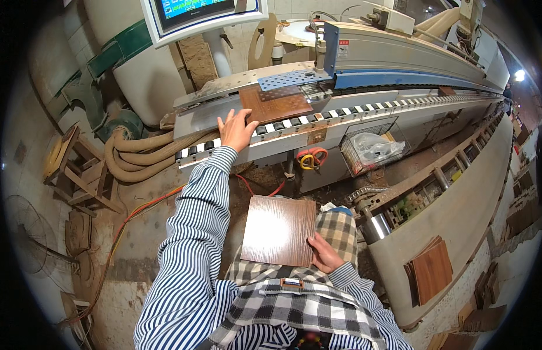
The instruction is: The person feeds rectangular wooden panels into a conveyor belt sanding machine one at a time. They retrieve the processed panels from the output end and stack them on their lap. The person repeats this process throughout the clip.
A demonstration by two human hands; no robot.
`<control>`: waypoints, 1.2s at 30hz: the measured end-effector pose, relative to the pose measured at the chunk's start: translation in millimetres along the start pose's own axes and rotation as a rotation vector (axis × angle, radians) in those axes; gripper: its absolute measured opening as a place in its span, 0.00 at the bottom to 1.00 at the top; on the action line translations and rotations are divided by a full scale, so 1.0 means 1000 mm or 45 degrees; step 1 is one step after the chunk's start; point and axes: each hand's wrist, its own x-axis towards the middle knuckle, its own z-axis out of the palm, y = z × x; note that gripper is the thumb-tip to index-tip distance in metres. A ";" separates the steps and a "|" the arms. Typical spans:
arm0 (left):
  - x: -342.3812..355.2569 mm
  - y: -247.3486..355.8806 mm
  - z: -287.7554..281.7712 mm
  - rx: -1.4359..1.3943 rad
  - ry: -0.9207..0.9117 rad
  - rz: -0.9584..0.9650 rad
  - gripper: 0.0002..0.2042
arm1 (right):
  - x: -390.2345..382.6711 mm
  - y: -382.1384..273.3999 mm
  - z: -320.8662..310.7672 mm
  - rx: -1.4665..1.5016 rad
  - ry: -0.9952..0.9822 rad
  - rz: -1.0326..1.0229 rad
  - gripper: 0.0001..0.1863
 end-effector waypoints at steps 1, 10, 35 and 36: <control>0.003 0.008 0.003 0.007 -0.007 0.011 0.21 | 0.000 0.001 -0.003 -0.006 -0.007 0.006 0.29; 0.028 0.061 0.041 -0.064 -0.036 0.073 0.20 | -0.002 0.000 -0.005 0.002 -0.025 0.002 0.29; -0.320 -0.053 0.008 -1.010 -0.545 -0.784 0.18 | -0.002 0.002 0.007 -0.007 0.101 -0.027 0.17; -0.331 -0.047 0.008 -1.047 -0.482 -0.738 0.18 | 0.001 0.003 0.008 -0.061 0.142 -0.002 0.17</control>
